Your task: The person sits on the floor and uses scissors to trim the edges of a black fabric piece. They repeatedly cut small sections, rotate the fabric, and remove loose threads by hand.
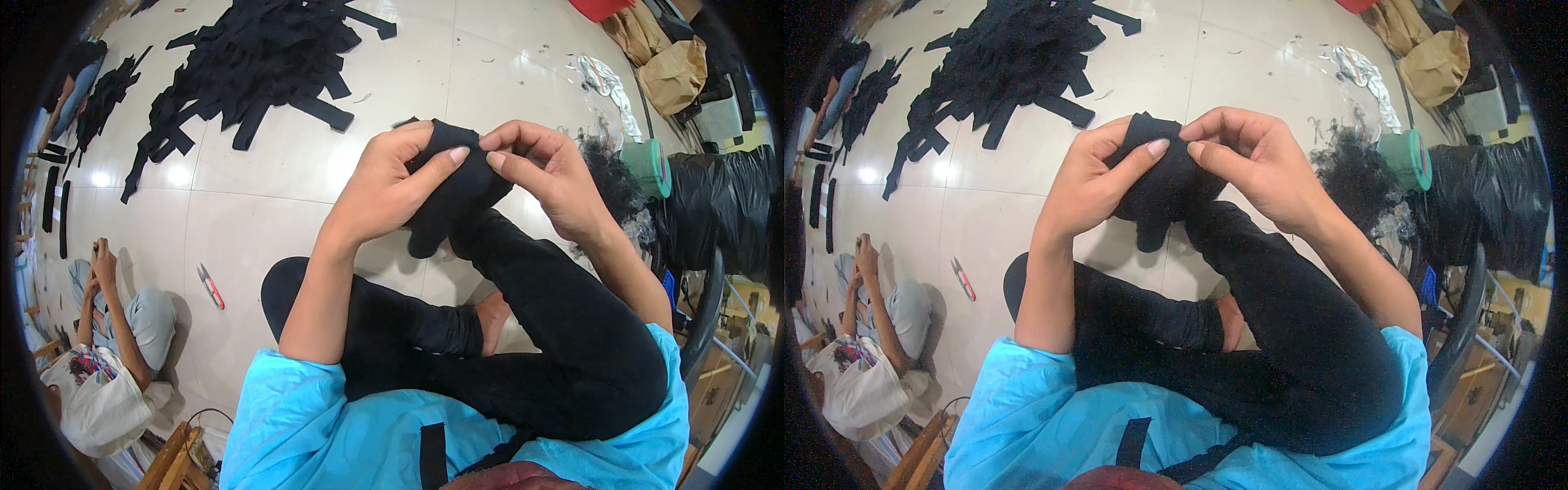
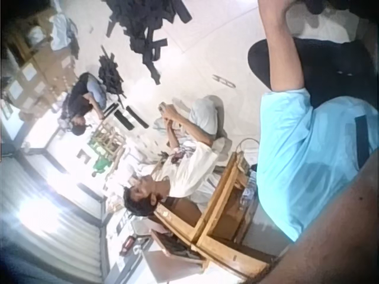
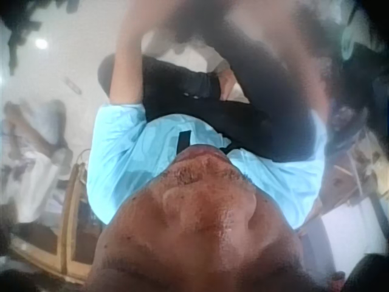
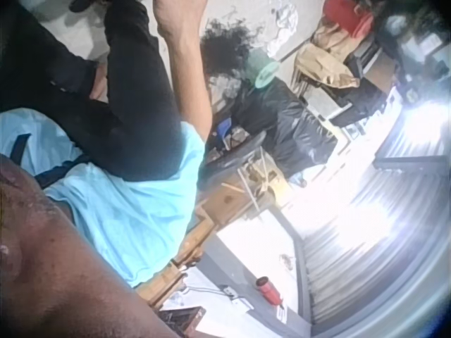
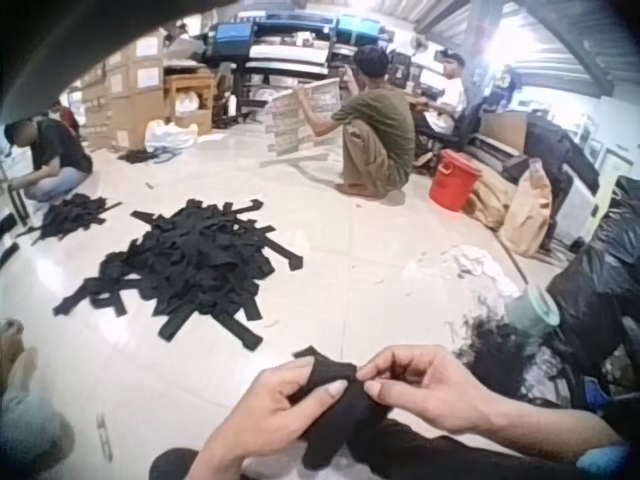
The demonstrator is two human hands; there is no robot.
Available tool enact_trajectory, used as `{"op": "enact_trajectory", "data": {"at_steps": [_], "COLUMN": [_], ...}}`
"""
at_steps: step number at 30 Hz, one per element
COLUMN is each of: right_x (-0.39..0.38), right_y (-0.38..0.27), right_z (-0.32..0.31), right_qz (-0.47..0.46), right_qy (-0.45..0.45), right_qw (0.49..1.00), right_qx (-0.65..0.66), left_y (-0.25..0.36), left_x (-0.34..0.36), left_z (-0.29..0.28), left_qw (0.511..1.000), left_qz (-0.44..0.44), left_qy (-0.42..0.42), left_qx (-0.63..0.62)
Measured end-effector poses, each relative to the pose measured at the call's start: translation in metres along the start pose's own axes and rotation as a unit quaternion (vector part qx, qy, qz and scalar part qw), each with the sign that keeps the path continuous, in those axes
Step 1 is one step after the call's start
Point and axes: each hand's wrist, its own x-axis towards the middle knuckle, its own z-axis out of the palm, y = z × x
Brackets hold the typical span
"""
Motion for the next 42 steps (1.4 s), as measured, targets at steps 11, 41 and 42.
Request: {"op": "enact_trajectory", "data": {"at_steps": [11,41,42], "right_x": [-0.003,-0.005,-0.006], "right_y": [0.003,0.008,0.008], "right_z": [-0.006,0.002,0.002], "right_qz": [0.027,0.024,0.021], "right_qy": [-0.013,0.004,0.004], "right_qw": [1.000,0.994,0.994], "right_qx": [-0.006,0.105,0.103], "left_y": [0.010,0.016,0.015], "left_x": [0.001,-0.004,-0.004], "left_z": [-0.002,0.009,0.010], "left_qw": [0.996,0.993,0.993], "left_qz": [-0.068,-0.045,-0.046], "left_qy": [-0.027,0.009,0.012], "left_qx": [-0.051,-0.109,-0.112]}}
